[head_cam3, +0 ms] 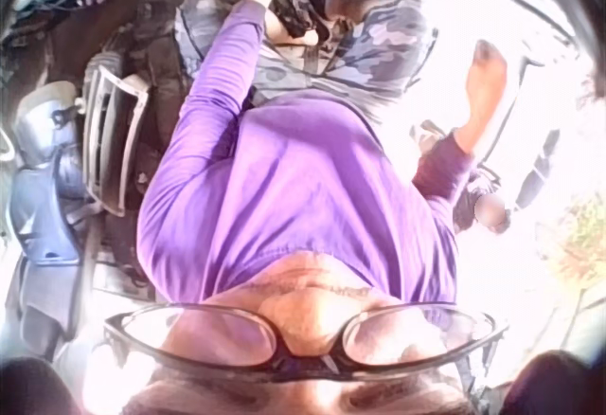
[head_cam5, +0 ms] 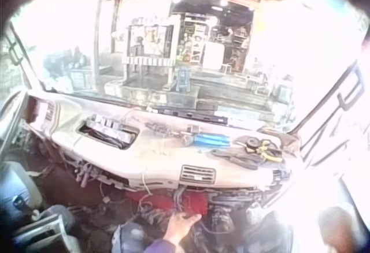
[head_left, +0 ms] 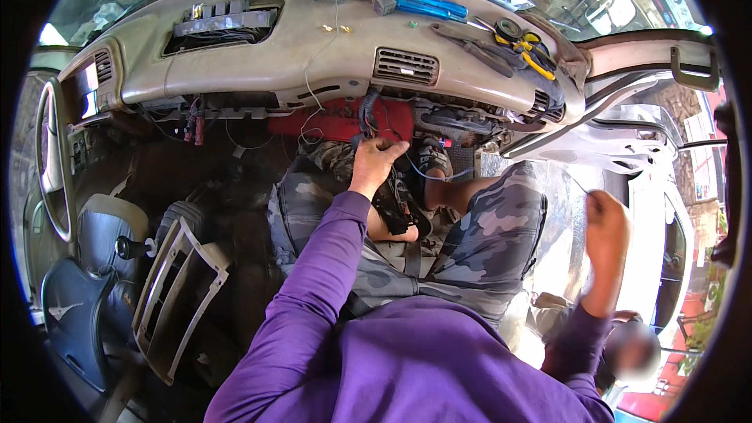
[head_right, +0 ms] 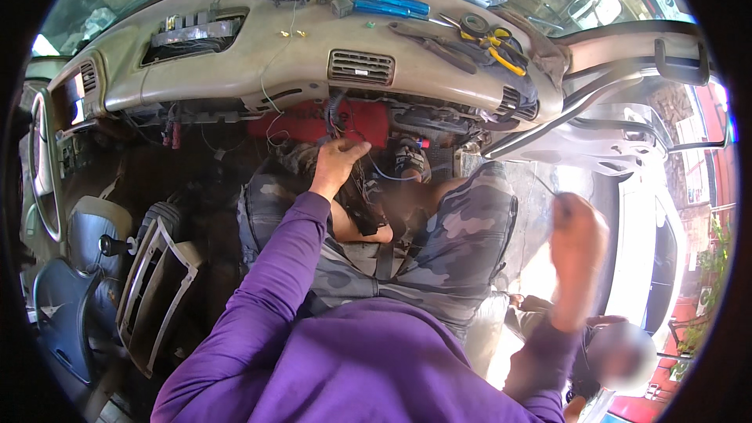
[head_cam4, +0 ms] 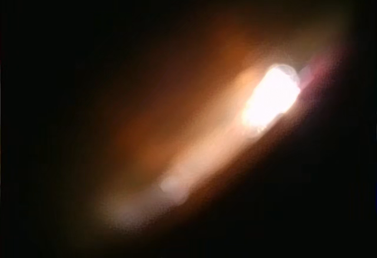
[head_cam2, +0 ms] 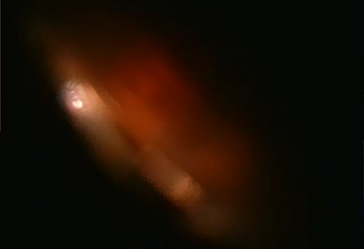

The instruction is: The person works under the dashboard of a car, manipulating a bundle of wires with both hands. They use pliers to strip or cut wires and a screwdriver to adjust connections. The task involves repeated handling of the wiring harness and tools.

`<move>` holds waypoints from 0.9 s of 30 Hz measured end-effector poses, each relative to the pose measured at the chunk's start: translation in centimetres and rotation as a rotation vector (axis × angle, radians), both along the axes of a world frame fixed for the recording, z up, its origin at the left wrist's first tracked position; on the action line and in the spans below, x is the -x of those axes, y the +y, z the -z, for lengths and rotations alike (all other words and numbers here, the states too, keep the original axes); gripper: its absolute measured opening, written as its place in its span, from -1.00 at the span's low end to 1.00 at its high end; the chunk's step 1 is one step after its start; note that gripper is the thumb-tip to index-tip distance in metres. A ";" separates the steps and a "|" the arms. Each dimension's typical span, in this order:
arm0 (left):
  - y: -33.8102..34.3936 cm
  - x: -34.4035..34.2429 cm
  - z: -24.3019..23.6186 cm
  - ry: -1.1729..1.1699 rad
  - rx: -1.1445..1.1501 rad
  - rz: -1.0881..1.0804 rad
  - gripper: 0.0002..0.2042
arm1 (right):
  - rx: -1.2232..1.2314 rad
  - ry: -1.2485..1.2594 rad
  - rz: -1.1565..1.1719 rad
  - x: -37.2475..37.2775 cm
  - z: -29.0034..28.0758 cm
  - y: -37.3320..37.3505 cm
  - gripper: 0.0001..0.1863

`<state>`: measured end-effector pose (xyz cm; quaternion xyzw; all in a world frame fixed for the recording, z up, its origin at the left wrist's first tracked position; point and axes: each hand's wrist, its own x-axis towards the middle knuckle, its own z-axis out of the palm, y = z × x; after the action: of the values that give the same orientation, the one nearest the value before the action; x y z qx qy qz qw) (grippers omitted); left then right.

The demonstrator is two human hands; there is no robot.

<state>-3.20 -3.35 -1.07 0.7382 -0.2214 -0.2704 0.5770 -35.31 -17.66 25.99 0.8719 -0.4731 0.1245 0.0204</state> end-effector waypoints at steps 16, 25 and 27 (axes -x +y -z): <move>1.0 -1.1 1.7 0.410 0.318 0.041 -0.78 | -0.560 0.124 -0.577 -27.9 16.9 1.8 -0.74; 0.9 -1.3 1.8 0.562 0.276 -0.071 -0.74 | 0.171 -0.189 -0.454 -24.3 4.9 -3.7 -0.68; 1.1 -1.7 1.9 0.501 0.270 -0.075 -0.74 | 0.202 -0.030 -0.533 -24.8 3.2 -6.9 -0.64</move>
<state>-1.46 -2.27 -2.96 0.5728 -0.0783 -0.3909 0.7163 -10.55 -24.55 22.79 0.9572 -0.2128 0.1848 0.0665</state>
